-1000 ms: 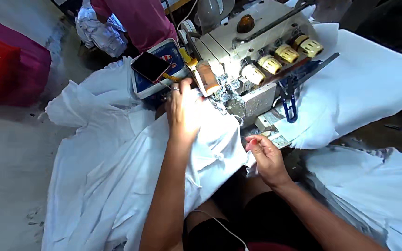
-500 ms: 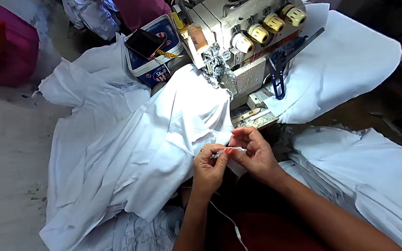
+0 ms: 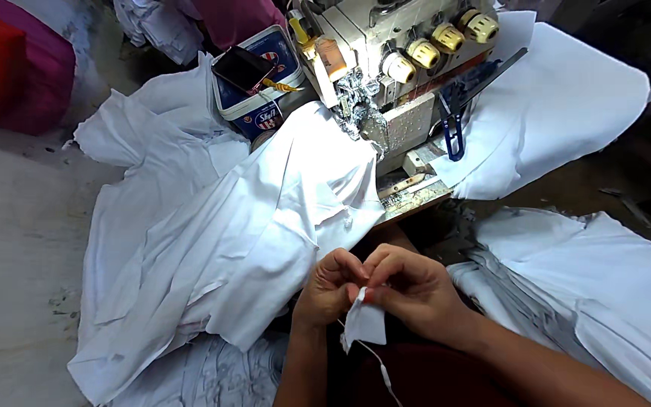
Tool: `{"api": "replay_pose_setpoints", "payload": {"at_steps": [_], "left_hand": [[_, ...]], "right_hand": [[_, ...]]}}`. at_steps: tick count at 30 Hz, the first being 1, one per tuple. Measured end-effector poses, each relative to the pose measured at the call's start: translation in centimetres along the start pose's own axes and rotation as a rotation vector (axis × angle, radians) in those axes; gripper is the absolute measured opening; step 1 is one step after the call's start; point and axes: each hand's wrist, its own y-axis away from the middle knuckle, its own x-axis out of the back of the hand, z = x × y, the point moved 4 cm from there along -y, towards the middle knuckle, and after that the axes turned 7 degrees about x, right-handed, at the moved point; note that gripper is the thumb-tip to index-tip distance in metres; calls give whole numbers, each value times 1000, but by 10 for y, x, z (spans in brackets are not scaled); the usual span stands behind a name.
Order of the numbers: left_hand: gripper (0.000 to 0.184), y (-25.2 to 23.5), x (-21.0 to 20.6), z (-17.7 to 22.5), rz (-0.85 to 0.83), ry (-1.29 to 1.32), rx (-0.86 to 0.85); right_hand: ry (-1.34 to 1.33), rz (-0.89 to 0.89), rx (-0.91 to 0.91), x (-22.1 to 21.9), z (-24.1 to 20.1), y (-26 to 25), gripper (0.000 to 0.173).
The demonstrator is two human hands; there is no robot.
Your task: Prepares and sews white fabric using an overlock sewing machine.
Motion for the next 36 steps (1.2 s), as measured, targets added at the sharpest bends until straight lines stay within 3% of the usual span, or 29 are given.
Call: {"api": "replay_pose_setpoints", "payload": {"at_steps": [4, 9, 15, 18, 20, 23, 26, 29, 31, 33, 35, 36], "left_hand": [[18, 3, 3, 4, -111, 1, 35], [14, 9, 8, 8, -148, -10, 78], [13, 12, 8, 4, -18, -47, 26], [9, 7, 16, 7, 103, -252, -28], [15, 4, 23, 14, 151, -411, -2], [8, 1, 27, 30, 161, -518, 99], [15, -2, 28, 40, 167, -774, 152], [21, 1, 25, 35, 431, -1161, 89], [27, 11, 16, 27, 593, -994, 52], [42, 22, 1, 10, 556, -669, 44], [59, 29, -8, -10, 485, -619, -24], [58, 31, -6, -18, 477, -683, -83]], "right_hand": [[-108, -18, -69, -4, 6, 3, 19], [-14, -158, -112, -4, 7, 1, 27], [112, -242, -46, -2, 9, -3, 26], [368, -223, 105, 0, 5, -6, 25], [316, -174, 118, 4, 2, -8, 19], [188, -99, -112, 12, 0, -12, 13], [185, -308, -394, 20, 6, -18, 19], [190, -291, -446, 19, 11, -18, 17], [173, -160, -460, 20, 14, -17, 16], [139, -66, -498, 21, 17, -17, 15], [118, -6, -548, 21, 20, -16, 14], [120, 3, -566, 20, 21, -15, 14]]}}
